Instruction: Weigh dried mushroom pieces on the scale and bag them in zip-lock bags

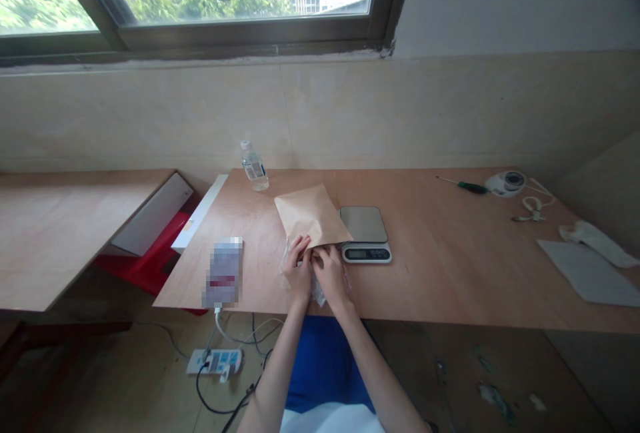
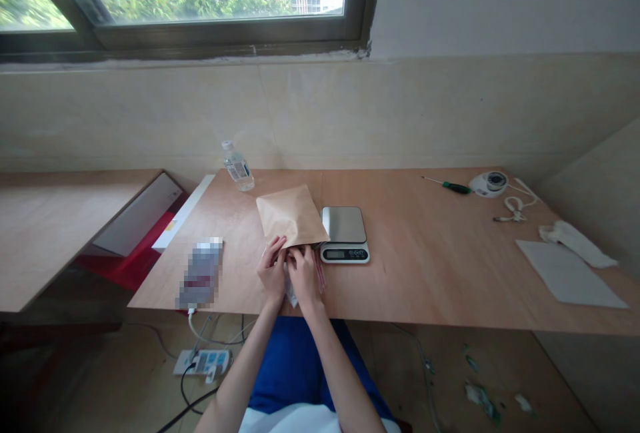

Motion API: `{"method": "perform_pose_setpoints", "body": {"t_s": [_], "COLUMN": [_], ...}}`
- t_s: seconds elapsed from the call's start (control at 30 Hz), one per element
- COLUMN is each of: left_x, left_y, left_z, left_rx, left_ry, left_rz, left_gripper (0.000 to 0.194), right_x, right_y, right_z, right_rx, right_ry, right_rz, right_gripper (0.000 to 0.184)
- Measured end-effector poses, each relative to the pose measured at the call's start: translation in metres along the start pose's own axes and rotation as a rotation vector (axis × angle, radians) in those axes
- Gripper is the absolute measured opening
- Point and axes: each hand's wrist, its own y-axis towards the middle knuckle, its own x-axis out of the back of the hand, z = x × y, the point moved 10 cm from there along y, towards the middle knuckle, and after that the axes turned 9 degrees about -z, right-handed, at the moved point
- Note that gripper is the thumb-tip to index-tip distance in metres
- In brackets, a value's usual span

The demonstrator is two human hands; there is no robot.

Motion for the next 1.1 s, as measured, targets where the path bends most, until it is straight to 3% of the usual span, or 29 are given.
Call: {"method": "perform_pose_setpoints", "body": {"t_s": [1.1], "left_x": [0.001], "left_y": [0.0], "left_z": [0.002], "left_rx": [0.027], "left_ry": [0.006], "left_rz": [0.005], "left_gripper": [0.024], "right_x": [-0.004], "right_y": [-0.005], "right_z": [-0.011], "right_rx": [-0.057], "right_ry": [0.058], "right_rz": [-0.022], "right_gripper": [0.024]}}
